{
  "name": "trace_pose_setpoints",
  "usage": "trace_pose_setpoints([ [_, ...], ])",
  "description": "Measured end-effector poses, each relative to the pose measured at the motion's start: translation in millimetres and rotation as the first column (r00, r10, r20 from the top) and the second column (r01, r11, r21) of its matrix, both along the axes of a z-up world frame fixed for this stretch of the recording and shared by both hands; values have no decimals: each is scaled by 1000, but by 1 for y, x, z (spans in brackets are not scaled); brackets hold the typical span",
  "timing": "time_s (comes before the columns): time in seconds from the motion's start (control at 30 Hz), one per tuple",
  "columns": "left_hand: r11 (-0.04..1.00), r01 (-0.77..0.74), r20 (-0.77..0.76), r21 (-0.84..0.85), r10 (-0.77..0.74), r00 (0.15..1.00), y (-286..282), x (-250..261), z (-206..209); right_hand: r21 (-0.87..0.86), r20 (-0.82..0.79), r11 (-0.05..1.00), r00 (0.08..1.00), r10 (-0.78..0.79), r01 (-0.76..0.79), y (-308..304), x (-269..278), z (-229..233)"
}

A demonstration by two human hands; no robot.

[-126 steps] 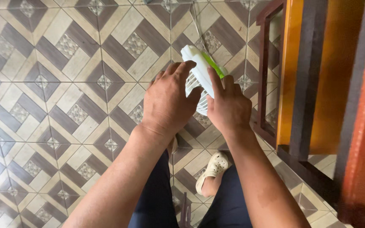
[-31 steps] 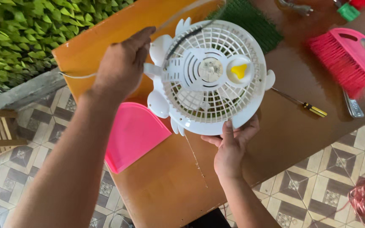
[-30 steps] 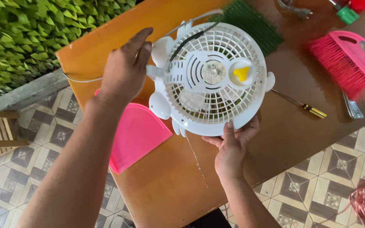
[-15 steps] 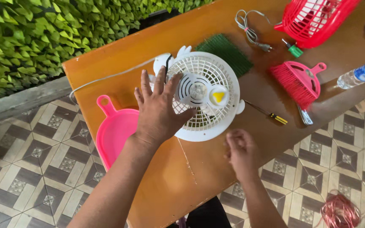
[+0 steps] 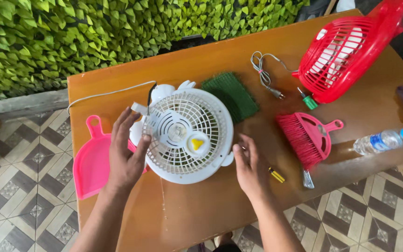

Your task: The person sits on the floor and handles several small portable fans. They place a white fan on a table, use a screwdriver to remove screws from the back, and separate the front and rear grilles to expose the fan blades.

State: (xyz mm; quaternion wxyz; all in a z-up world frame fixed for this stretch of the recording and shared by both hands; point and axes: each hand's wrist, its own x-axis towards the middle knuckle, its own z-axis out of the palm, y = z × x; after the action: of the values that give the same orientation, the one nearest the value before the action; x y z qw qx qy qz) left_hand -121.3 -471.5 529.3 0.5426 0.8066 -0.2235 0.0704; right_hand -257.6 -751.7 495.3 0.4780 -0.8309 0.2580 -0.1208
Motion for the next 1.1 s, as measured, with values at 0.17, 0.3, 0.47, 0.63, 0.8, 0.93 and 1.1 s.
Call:
trace_pose_setpoints([
  [0.17,987,-17,-114,-158,-1,993,-22,-44,-20,389,-152,919,978,140,-71,-13,34,-12],
  [0.3,994,-104,-59,21,105,993,-31,-58,-6,383,142,900,976,165,-208,-23,29,-29],
  [0.47,969,-187,-141,162,211,967,-53,-67,23,414,164,879,969,183,-236,-49,4,-29],
  [0.63,952,-215,-181,218,256,950,-70,-67,30,-135,-301,979,948,106,-152,-75,-11,12],
  [0.8,928,-232,29,293,234,972,-80,-66,32,-421,-598,771,786,160,-478,-86,-28,40],
  [0.93,919,-221,25,325,226,974,-99,-71,35,-465,-546,691,793,269,-554,-97,-36,36],
  [1.1,876,-227,-33,426,266,963,-117,-74,48,-438,-612,697,756,232,-568,-109,-37,31],
])
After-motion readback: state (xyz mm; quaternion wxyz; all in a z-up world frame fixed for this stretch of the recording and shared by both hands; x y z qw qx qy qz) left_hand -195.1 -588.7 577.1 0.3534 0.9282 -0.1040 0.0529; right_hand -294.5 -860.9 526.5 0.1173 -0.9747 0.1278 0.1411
